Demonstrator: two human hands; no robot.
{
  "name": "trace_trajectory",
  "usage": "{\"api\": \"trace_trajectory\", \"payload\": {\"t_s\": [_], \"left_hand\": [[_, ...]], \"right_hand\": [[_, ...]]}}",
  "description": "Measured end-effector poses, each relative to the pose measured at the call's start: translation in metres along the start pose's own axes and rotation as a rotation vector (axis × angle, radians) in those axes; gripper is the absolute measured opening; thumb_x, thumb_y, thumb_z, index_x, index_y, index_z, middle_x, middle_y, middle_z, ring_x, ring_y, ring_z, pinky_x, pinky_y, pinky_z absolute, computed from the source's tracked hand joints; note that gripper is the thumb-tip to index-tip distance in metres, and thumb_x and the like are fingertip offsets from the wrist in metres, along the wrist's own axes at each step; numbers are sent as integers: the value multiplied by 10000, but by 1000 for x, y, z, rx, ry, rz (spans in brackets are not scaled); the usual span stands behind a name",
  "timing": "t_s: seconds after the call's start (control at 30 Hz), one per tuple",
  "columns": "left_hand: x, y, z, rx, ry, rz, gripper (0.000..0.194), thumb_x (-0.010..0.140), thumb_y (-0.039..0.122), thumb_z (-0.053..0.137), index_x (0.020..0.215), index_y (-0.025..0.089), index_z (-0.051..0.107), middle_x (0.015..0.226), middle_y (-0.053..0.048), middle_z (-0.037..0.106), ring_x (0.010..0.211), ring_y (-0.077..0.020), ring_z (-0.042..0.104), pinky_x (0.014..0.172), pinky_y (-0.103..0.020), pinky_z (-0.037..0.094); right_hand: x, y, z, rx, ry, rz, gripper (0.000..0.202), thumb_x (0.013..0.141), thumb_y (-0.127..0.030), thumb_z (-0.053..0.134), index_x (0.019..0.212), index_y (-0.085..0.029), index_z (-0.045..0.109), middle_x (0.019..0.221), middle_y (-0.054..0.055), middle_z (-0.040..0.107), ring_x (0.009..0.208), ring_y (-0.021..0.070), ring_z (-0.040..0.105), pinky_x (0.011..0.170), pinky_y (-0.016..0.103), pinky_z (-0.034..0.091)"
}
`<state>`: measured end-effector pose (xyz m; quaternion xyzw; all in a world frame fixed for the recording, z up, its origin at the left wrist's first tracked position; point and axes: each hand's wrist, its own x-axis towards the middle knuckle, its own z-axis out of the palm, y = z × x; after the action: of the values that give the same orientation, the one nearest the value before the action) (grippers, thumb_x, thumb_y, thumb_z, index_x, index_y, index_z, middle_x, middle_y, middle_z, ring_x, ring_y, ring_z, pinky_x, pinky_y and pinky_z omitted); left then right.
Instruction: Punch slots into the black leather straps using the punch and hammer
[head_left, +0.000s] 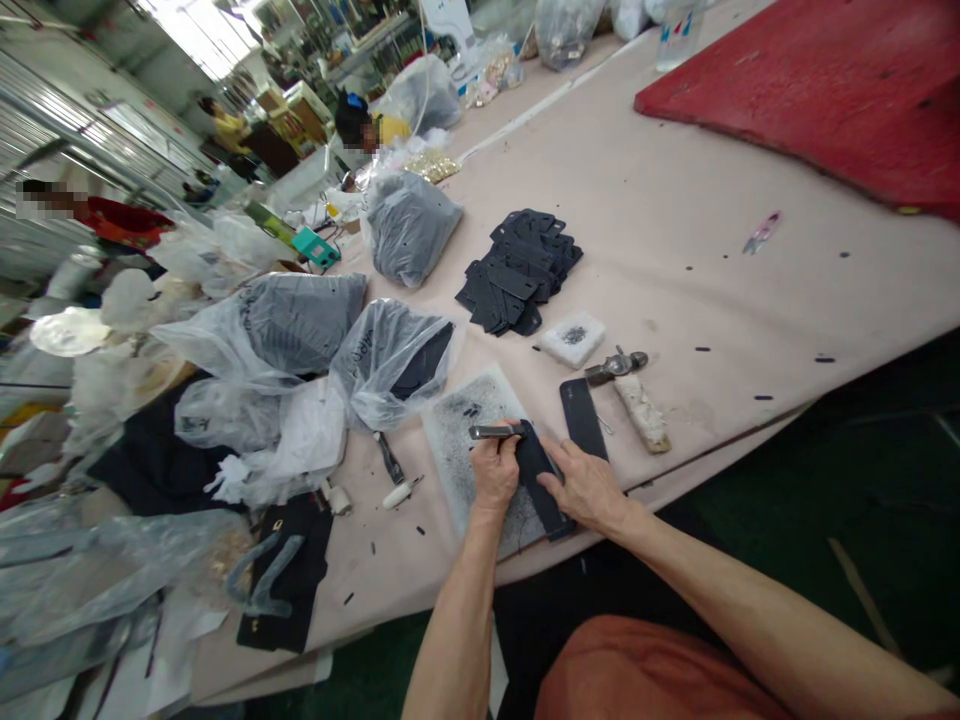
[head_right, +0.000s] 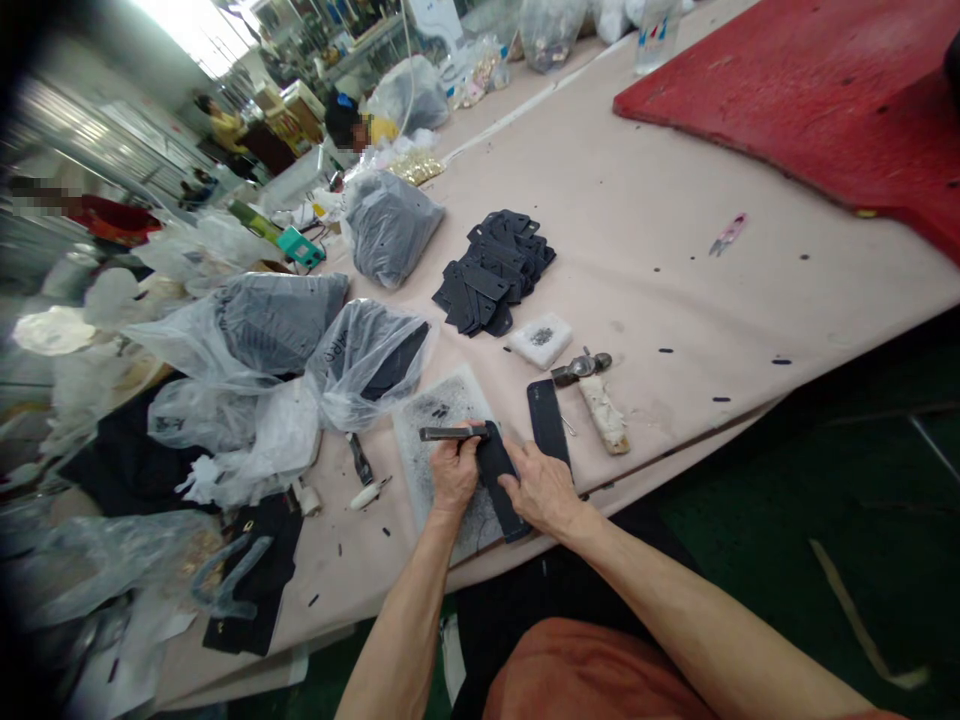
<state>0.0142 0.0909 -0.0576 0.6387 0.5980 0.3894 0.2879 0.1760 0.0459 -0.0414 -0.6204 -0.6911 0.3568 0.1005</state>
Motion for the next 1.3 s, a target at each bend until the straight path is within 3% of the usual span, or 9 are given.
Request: {"api": "trace_trajectory", "payload": {"t_s": [0.17,0.77,1.3], "left_hand": [[0,0,3,40,32,2,167,881,245,537,941,204,687,934,-48,731,896,-193,676,866,-328,528],[8,-4,3,143,-51,161,163,865,140,512,938,198,645,946,-53,717,918,-195,670,867,-339,530],[6,-9,11,230,34,230,145,858,148,509,922,190,633,886,-53,712,858,-198,676,810,-330,532]], "right_hand": [[0,1,1,0,-7,-7,563,911,-386,488,1441,-210,417,1215,120,591,998,254,633,810,338,446],[0,1,0,-1,-18,-10,577,913,-387,494,1453,-205,403,1194,121,593,989,249,633,823,332,450],[-4,-1,-3,-11,-30,-52,551,940,-356,447,1452,-161,384,1183,137,598,959,247,638,802,331,450]]}}
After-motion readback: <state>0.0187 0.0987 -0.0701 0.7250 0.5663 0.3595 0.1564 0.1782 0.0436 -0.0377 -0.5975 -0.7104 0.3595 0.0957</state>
